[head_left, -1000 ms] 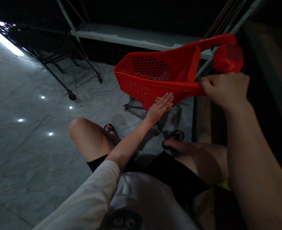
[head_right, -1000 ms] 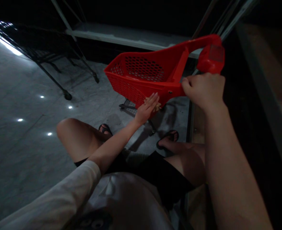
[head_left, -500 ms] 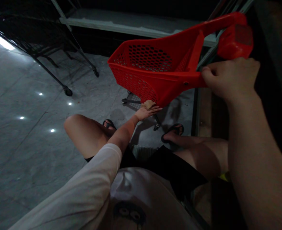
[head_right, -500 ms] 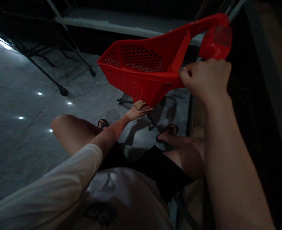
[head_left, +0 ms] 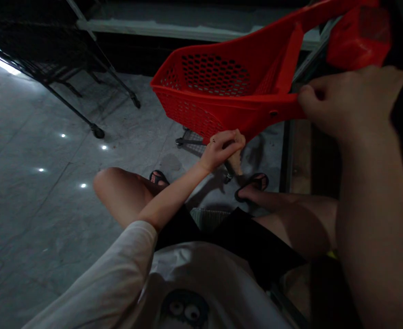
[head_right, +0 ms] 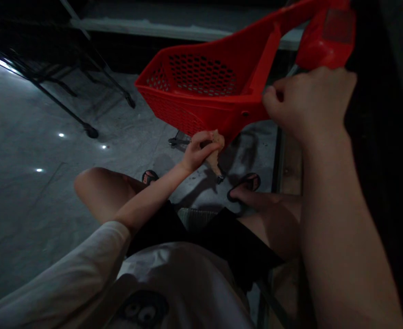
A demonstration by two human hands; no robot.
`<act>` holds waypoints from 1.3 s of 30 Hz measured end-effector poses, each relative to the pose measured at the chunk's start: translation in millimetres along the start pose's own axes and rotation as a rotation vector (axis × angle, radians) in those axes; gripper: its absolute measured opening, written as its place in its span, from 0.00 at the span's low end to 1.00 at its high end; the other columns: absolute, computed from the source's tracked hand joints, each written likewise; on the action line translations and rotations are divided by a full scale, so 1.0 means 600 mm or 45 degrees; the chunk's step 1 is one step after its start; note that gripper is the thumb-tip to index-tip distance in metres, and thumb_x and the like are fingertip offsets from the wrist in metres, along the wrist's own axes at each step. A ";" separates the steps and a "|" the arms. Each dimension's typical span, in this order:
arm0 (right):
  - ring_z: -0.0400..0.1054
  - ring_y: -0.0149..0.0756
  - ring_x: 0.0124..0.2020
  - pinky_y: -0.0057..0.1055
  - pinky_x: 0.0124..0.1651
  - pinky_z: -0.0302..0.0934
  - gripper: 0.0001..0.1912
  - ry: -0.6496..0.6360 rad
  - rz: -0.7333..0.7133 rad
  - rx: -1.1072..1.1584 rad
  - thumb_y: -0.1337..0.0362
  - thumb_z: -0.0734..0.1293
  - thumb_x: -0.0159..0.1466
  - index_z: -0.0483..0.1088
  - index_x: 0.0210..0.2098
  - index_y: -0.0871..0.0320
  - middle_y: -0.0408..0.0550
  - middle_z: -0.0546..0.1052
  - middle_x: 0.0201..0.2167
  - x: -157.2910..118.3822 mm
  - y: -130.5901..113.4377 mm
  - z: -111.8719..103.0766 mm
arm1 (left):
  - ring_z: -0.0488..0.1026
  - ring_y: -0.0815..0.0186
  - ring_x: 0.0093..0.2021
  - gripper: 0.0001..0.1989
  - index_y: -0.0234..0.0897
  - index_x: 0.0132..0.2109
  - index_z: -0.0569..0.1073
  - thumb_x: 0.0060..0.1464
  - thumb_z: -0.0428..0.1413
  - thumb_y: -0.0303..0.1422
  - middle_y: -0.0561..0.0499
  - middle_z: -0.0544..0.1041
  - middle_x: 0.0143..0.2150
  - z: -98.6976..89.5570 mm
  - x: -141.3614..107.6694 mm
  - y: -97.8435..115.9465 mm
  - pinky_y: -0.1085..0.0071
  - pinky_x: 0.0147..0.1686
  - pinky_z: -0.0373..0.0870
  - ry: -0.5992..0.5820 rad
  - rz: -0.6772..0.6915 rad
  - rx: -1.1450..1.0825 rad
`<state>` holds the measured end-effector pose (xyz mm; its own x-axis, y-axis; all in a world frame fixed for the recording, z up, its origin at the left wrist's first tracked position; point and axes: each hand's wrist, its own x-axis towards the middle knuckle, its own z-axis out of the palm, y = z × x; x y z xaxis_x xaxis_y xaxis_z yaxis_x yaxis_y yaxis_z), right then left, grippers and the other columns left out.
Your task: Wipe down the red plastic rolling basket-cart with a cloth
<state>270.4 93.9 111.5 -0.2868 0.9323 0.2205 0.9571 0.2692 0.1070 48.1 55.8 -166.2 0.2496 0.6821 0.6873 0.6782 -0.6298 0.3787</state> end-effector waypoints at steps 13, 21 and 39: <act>0.77 0.65 0.55 0.58 0.52 0.66 0.34 -0.050 0.036 -0.099 0.50 0.50 0.77 0.80 0.60 0.61 0.71 0.83 0.49 -0.009 -0.025 -0.019 | 0.58 0.37 0.79 0.35 0.42 0.69 0.77 0.61 0.68 0.53 0.35 0.68 0.73 0.014 -0.046 0.003 0.35 0.79 0.54 -0.275 -0.163 0.199; 0.77 0.63 0.53 0.59 0.51 0.68 0.44 -0.053 0.050 -0.157 0.44 0.39 0.75 0.79 0.62 0.50 0.68 0.83 0.47 -0.007 -0.020 -0.011 | 0.69 0.55 0.73 0.20 0.43 0.64 0.80 0.77 0.48 0.37 0.40 0.75 0.67 0.044 -0.024 0.032 0.52 0.74 0.67 -0.155 -0.413 0.126; 0.79 0.58 0.54 0.44 0.45 0.56 0.28 -0.039 0.077 -0.177 0.54 0.56 0.75 0.81 0.57 0.61 0.67 0.84 0.46 -0.007 -0.028 -0.009 | 0.73 0.56 0.64 0.15 0.38 0.62 0.76 0.77 0.49 0.31 0.40 0.77 0.62 0.031 -0.078 0.029 0.58 0.65 0.75 -0.513 -0.488 0.175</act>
<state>255.6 84.1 113.8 -0.2250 0.9534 0.2010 0.9572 0.1778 0.2283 60.9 19.9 -203.0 0.1936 0.9570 0.2159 0.8491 -0.2736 0.4518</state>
